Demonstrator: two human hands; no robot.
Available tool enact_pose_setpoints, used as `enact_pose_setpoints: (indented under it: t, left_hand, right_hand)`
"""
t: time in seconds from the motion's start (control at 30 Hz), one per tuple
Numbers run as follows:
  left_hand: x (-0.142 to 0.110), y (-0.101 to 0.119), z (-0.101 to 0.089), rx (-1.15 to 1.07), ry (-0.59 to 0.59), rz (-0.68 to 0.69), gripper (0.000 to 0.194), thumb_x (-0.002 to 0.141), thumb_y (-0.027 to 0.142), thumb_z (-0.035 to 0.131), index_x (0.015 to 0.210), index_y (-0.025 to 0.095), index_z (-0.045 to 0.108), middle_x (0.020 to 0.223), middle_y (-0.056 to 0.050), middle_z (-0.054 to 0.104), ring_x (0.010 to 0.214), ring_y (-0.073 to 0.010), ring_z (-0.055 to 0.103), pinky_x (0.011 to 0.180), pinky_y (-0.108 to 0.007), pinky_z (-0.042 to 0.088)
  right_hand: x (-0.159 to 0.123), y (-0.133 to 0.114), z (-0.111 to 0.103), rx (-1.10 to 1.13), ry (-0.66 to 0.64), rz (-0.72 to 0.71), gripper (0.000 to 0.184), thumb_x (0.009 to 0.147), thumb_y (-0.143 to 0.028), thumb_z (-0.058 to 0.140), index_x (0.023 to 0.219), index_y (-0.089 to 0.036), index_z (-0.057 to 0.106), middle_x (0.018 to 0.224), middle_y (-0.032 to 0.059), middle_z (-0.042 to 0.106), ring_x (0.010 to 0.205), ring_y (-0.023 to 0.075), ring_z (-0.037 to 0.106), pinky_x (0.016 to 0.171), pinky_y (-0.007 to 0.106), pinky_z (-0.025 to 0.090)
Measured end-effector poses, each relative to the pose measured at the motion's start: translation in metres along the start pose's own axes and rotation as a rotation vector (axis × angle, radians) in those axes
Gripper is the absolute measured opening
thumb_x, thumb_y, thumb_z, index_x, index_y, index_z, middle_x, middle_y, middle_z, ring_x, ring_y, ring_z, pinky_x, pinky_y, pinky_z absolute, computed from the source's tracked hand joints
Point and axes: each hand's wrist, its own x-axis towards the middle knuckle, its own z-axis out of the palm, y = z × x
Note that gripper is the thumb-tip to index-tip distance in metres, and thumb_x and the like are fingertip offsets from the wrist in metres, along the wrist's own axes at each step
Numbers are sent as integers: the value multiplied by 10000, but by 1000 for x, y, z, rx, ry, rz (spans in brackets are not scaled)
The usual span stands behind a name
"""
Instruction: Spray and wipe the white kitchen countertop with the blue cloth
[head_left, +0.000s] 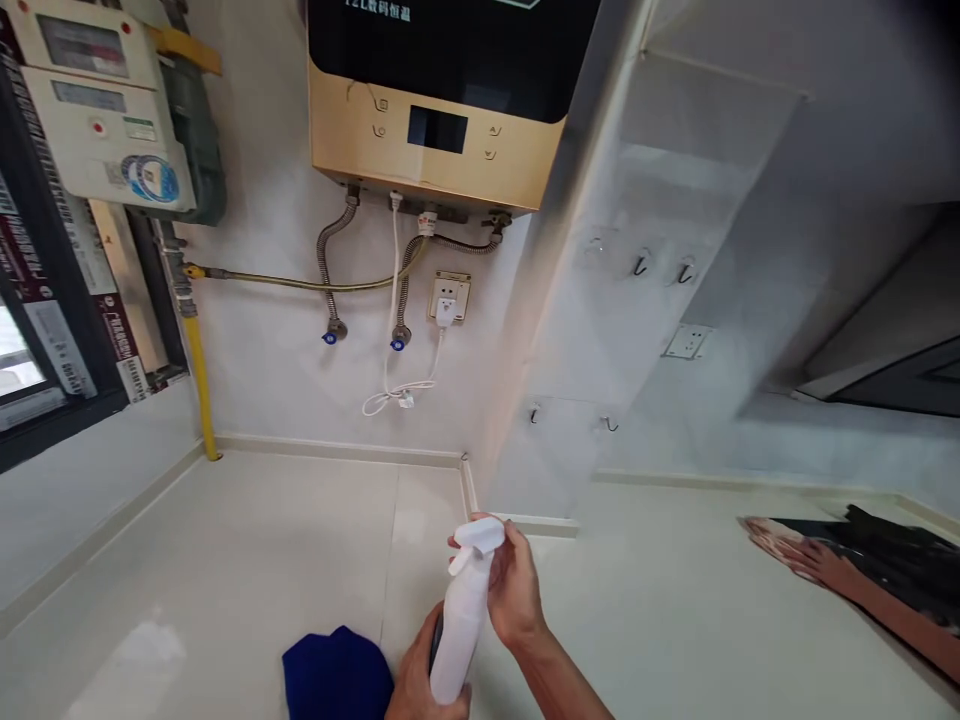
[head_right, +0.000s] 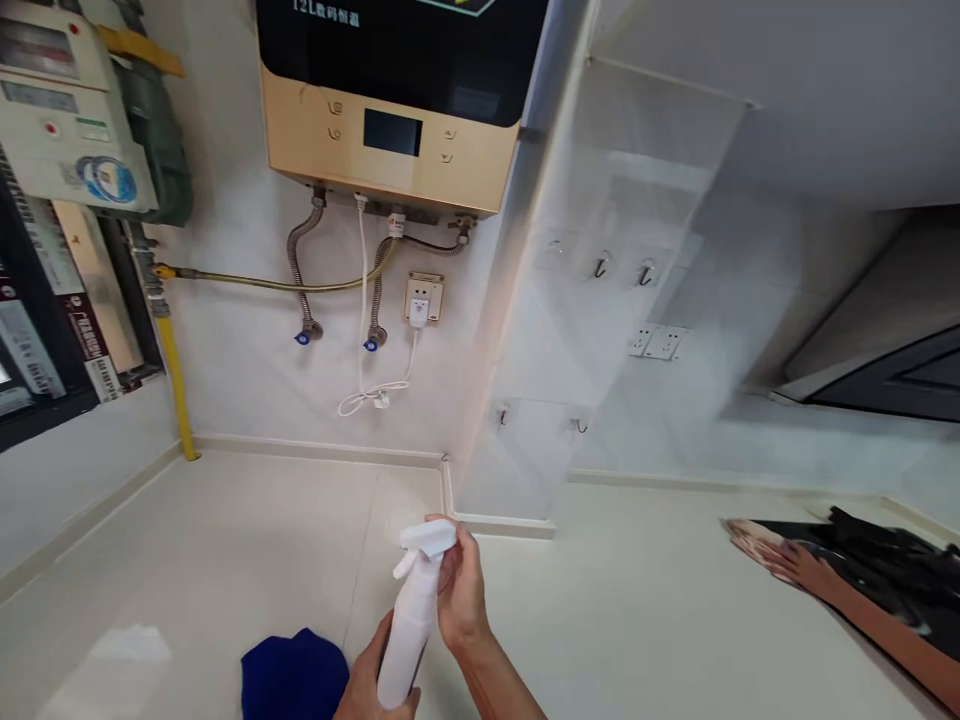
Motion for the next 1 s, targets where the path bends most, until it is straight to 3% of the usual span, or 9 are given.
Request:
enact_pose_setpoints:
  t: [0.1, 0.2, 0.33, 0.4, 0.53, 0.7, 0.8, 0.9, 1.0]
  left_hand:
    - [-5, 9, 3, 2, -103, -29, 844, 597, 172, 643, 1417, 191, 443, 1190, -80, 715, 1040, -261, 658, 923, -383, 571]
    - [-5, 11, 8, 8, -128, -31, 837, 606, 185, 636, 1419, 191, 439, 1224, -88, 703, 1070, -265, 647, 959, -399, 559]
    - [4, 4, 17, 3, -62, -1, 877, 564, 173, 601, 1423, 173, 424, 1412, -130, 591, 1296, -306, 551, 1141, -440, 446]
    - [8, 2, 22, -9, -36, 13, 900, 551, 170, 583, 1434, 173, 407, 1468, -130, 541, 1361, -303, 499, 1192, -446, 389]
    - [4, 6, 28, -52, -67, -10, 914, 537, 171, 581, 1435, 168, 412, 1419, -127, 583, 1311, -308, 540, 1166, -455, 420]
    - [-13, 13, 28, -71, -209, -53, 887, 548, 194, 683, 1412, 229, 488, 1313, -98, 667, 1187, -346, 623, 1047, -462, 525]
    - [-23, 15, 25, -86, -242, -68, 864, 561, 218, 723, 1396, 293, 515, 1242, -62, 705, 1112, -338, 663, 970, -449, 568]
    - [-30, 17, 22, -99, -263, -63, 816, 591, 271, 738, 1376, 357, 532, 1177, -12, 728, 1063, -319, 685, 925, -443, 583]
    - [-33, 19, 21, -125, -257, -10, 766, 620, 322, 741, 1359, 371, 548, 1158, 3, 733, 1077, -325, 681, 903, -448, 585]
  right_hand:
    - [-5, -16, -15, -40, -112, -56, 495, 801, -617, 607, 1092, -217, 636, 858, 32, 724, 775, 219, 650, 689, 349, 506]
    - [-11, -24, -25, -263, -190, -127, 502, 797, -584, 665, 1133, -213, 622, 894, 49, 725, 809, 223, 657, 710, 349, 513]
    - [-23, -28, -35, -581, 19, -288, 509, 824, -629, 633, 1115, -212, 651, 989, 81, 727, 884, 231, 645, 777, 349, 512]
    - [-31, -32, -40, -640, 48, -321, 518, 845, -648, 592, 1143, -227, 648, 1055, 85, 720, 932, 238, 633, 808, 350, 502]
    - [-41, -45, -44, -474, -103, -239, 631, 889, -716, 412, 1232, -226, 613, 1148, 98, 693, 1078, 282, 606, 947, 416, 468]
    - [-45, -55, -40, -325, -218, 24, 636, 914, -700, 312, 1118, -195, 641, 927, 82, 704, 954, 277, 635, 934, 444, 437]
    - [-50, -54, -39, -254, -325, 29, 649, 896, -728, 299, 1075, -205, 639, 822, 60, 663, 884, 283, 648, 881, 439, 438]
    - [-56, -50, -40, -211, -410, -29, 681, 840, -793, 358, 1064, -215, 637, 855, 54, 639, 837, 275, 652, 877, 443, 448]
    - [-58, -49, -40, -192, -428, 6, 710, 817, -822, 381, 1109, -224, 627, 885, 62, 651, 828, 259, 648, 877, 443, 472]
